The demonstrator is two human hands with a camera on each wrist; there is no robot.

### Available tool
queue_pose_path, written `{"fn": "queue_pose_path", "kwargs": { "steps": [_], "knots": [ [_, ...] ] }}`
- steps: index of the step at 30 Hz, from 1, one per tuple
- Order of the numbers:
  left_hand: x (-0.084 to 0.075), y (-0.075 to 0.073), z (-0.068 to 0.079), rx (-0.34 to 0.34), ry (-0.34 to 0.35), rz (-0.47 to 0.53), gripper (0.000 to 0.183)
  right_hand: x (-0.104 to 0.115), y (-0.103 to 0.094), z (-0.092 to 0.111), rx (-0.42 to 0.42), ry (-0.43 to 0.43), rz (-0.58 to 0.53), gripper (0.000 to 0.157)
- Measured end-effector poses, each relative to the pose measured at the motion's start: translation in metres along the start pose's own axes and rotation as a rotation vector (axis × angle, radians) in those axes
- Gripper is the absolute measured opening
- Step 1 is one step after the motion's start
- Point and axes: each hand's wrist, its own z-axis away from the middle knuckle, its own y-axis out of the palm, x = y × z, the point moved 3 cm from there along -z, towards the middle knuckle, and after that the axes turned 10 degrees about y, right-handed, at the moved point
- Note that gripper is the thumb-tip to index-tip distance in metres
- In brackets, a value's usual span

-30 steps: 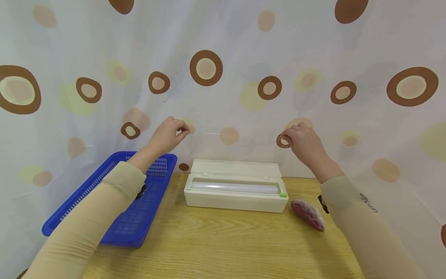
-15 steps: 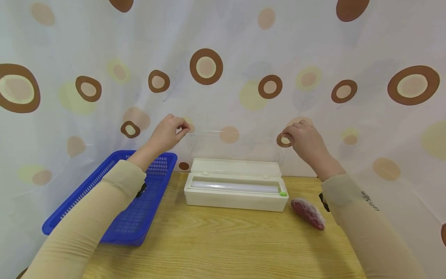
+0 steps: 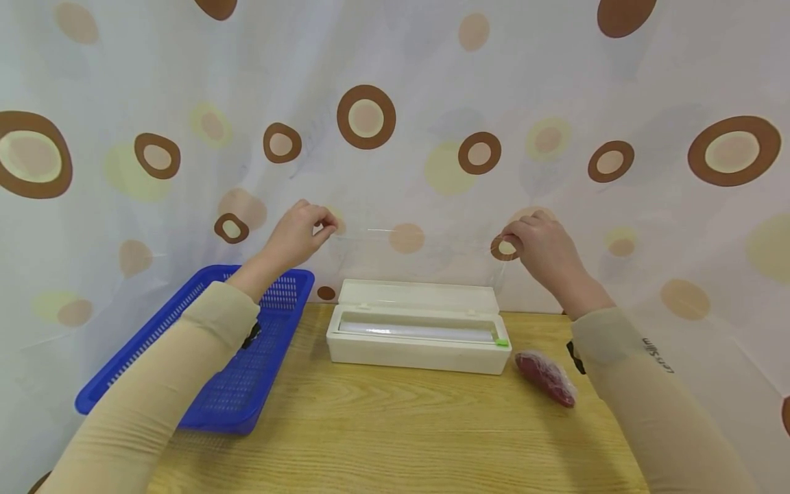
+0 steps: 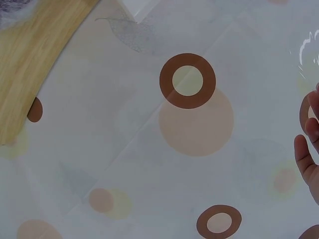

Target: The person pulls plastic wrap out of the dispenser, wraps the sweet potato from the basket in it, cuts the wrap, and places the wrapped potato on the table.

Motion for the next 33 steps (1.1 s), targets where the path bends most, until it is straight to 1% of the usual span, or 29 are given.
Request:
{"fn": "queue_pose_path", "kwargs": {
  "steps": [8,19,24,33],
  "knots": [
    [-0.0008,-0.0004,0.0003,0.008,-0.012,0.004,0.013,0.0006,-0.0009,0.0013,0.020,0.017,-0.002,0.012],
    [0.0003,-0.0027,-0.0029,-0.012,-0.015,0.003,0.013,-0.0006,-0.0042,-0.0036,-0.035,-0.014,-0.015,0.013],
    [0.0005,-0.0052,-0.0055,-0.026,-0.013,-0.003,0.012,-0.0013,-0.0054,-0.0075,-0.020,0.007,-0.009,0.011],
    [0.0011,-0.0068,-0.0057,-0.028,-0.009,-0.002,0.014,-0.0004,-0.0070,-0.0086,-0.009,0.021,-0.003,0.010]
  ]
}}
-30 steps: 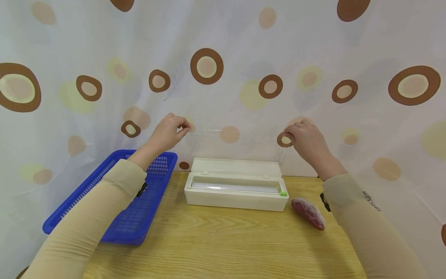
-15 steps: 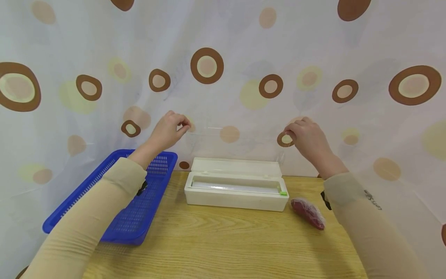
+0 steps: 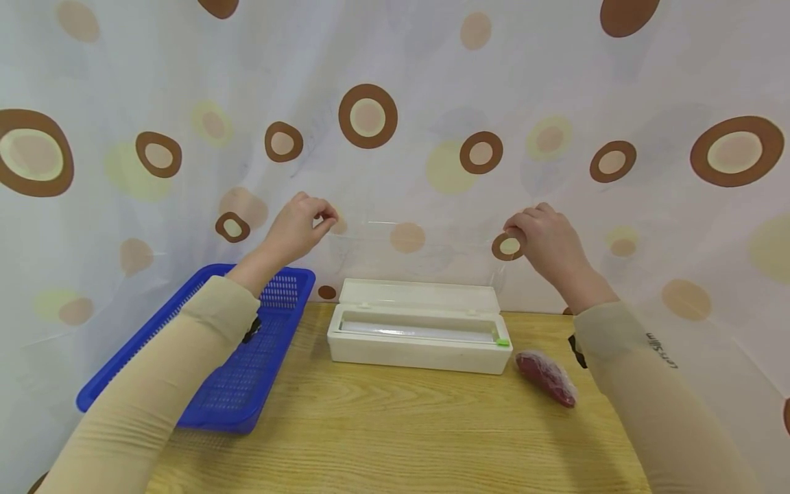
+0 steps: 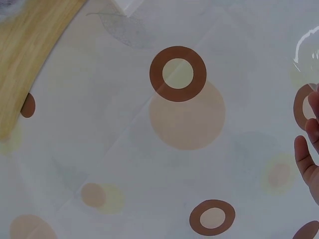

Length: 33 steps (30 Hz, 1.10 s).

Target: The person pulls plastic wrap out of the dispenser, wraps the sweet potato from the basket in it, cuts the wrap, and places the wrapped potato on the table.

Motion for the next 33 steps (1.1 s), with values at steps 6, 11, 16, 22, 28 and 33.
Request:
{"fn": "queue_pose_path", "kwargs": {
  "steps": [6,11,16,22,28,33],
  "knots": [
    [-0.0008,-0.0010,-0.0003,-0.001,-0.002,0.000,0.013,-0.0003,-0.0004,-0.0005,-0.005,-0.003,-0.002,0.011],
    [-0.0007,-0.0018,-0.0005,0.007,-0.011,0.002,0.014,-0.0002,-0.0001,-0.0006,0.012,0.015,0.000,0.012],
    [-0.0009,-0.0024,-0.0007,0.007,-0.010,-0.002,0.013,-0.0001,-0.0006,-0.0010,0.008,0.015,0.002,0.013],
    [-0.0024,-0.0037,0.0007,0.006,-0.016,0.004,0.014,-0.0001,-0.0014,-0.0014,0.004,0.013,0.007,0.013],
    [-0.0028,-0.0037,0.0009,0.007,-0.022,0.012,0.013,-0.0001,-0.0015,-0.0006,0.014,0.023,0.009,0.012],
    [-0.0026,-0.0043,0.0020,0.003,-0.021,0.015,0.013,0.0023,-0.0040,0.0002,0.010,0.013,0.003,0.011]
  ]
}}
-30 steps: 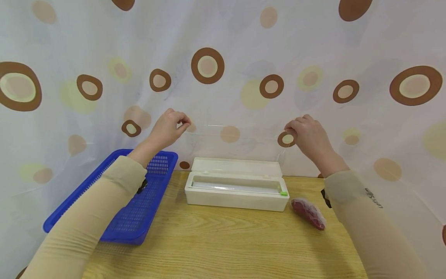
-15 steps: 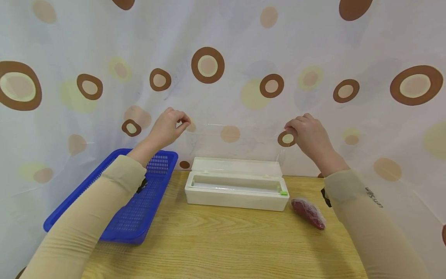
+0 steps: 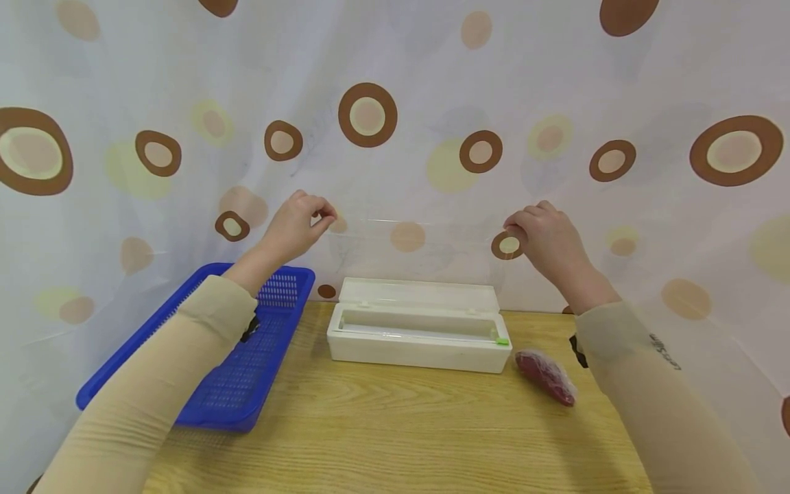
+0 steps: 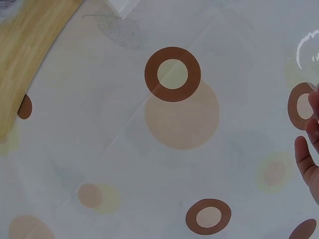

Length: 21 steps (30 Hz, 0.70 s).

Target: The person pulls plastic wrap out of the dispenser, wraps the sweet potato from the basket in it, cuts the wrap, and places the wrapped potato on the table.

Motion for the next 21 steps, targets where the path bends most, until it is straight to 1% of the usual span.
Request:
{"fn": "queue_pose_path", "kwargs": {
  "steps": [9,21],
  "knots": [
    [-0.004,-0.006,0.001,-0.007,0.021,-0.010,0.014,0.003,-0.006,0.001,-0.009,-0.001,0.001,0.012],
    [-0.008,-0.013,-0.003,-0.039,0.051,-0.024,0.013,0.003,-0.011,-0.003,-0.036,0.000,0.008,0.010]
  ]
}}
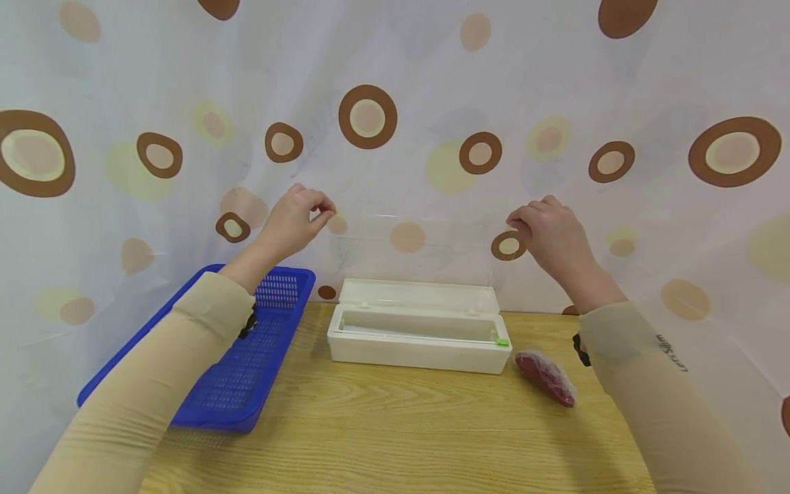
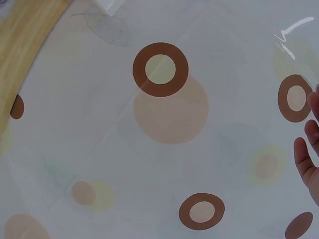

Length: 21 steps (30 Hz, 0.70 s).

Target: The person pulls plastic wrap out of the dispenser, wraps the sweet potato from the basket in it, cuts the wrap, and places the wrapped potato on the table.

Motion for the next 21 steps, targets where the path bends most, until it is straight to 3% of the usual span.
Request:
{"fn": "queue_pose_path", "kwargs": {
  "steps": [11,21],
  "knots": [
    [-0.004,-0.007,0.003,-0.010,0.010,-0.008,0.013,0.004,-0.007,0.002,-0.042,-0.034,-0.032,0.011],
    [-0.011,-0.014,0.016,-0.024,0.043,0.002,0.013,0.010,-0.017,0.010,-0.076,-0.064,-0.074,0.013]
  ]
}}
